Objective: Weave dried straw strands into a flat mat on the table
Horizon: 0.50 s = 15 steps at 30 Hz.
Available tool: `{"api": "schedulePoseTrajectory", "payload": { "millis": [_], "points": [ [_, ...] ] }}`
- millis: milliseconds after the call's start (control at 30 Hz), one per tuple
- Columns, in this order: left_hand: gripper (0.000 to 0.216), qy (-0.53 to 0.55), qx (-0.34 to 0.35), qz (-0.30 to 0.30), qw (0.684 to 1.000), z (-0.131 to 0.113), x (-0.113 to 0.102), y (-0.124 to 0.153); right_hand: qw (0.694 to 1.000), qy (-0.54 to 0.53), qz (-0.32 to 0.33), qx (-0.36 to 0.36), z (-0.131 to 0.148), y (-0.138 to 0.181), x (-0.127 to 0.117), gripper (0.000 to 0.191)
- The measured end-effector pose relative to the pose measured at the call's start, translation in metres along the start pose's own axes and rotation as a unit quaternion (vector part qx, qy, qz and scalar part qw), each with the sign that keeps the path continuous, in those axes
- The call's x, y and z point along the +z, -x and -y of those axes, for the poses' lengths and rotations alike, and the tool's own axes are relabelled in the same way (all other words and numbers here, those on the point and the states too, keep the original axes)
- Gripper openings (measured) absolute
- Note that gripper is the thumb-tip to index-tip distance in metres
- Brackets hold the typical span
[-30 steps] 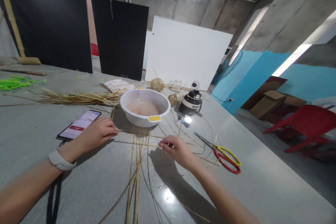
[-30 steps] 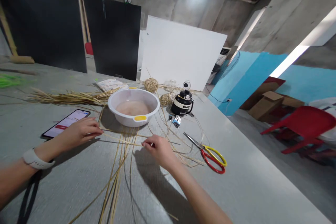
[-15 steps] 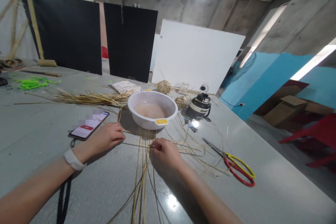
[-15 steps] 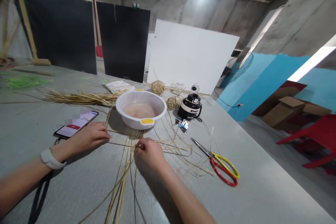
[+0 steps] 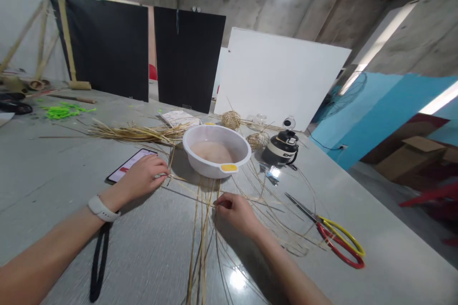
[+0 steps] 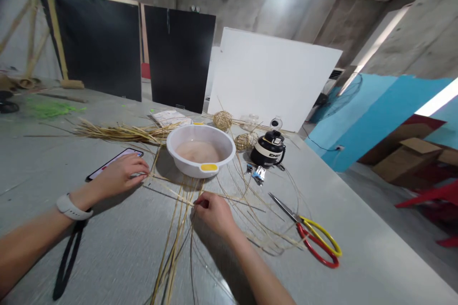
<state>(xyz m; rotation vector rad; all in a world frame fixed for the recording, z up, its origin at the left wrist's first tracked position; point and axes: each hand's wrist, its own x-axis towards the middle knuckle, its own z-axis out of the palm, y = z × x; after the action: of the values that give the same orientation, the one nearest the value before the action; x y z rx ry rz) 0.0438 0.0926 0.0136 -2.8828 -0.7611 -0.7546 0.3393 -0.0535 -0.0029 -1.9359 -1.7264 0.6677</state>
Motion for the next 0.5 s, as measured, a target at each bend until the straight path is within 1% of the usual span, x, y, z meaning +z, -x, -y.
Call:
{"api": "schedulePoseTrajectory", "payload": {
  "millis": [67,133,333,400,500],
  "points": [
    [0.02,0.005,-0.007,-0.049,0.999,-0.004,-0.002,-0.001,1.0,0.016,-0.006,-0.016,0.003,0.001,0.002,0.017],
    [0.02,0.006,-0.013,-0.085,0.996,-0.01,-0.004,-0.002,0.999,0.034,-0.008,-0.031,0.007,0.002,0.004,0.021],
    [0.016,0.005,-0.03,-0.16,0.987,-0.025,-0.009,-0.007,0.998,0.048,-0.026,-0.029,0.009,0.002,0.012,0.022],
    [0.016,0.004,-0.033,-0.177,0.984,-0.028,-0.011,-0.008,0.999,0.039,-0.024,-0.029,0.007,0.001,0.013,0.02],
    [0.015,0.018,-0.022,-0.177,0.984,-0.033,-0.013,-0.009,0.998,0.023,-0.021,-0.046,0.005,0.001,0.015,0.015]
  ]
}}
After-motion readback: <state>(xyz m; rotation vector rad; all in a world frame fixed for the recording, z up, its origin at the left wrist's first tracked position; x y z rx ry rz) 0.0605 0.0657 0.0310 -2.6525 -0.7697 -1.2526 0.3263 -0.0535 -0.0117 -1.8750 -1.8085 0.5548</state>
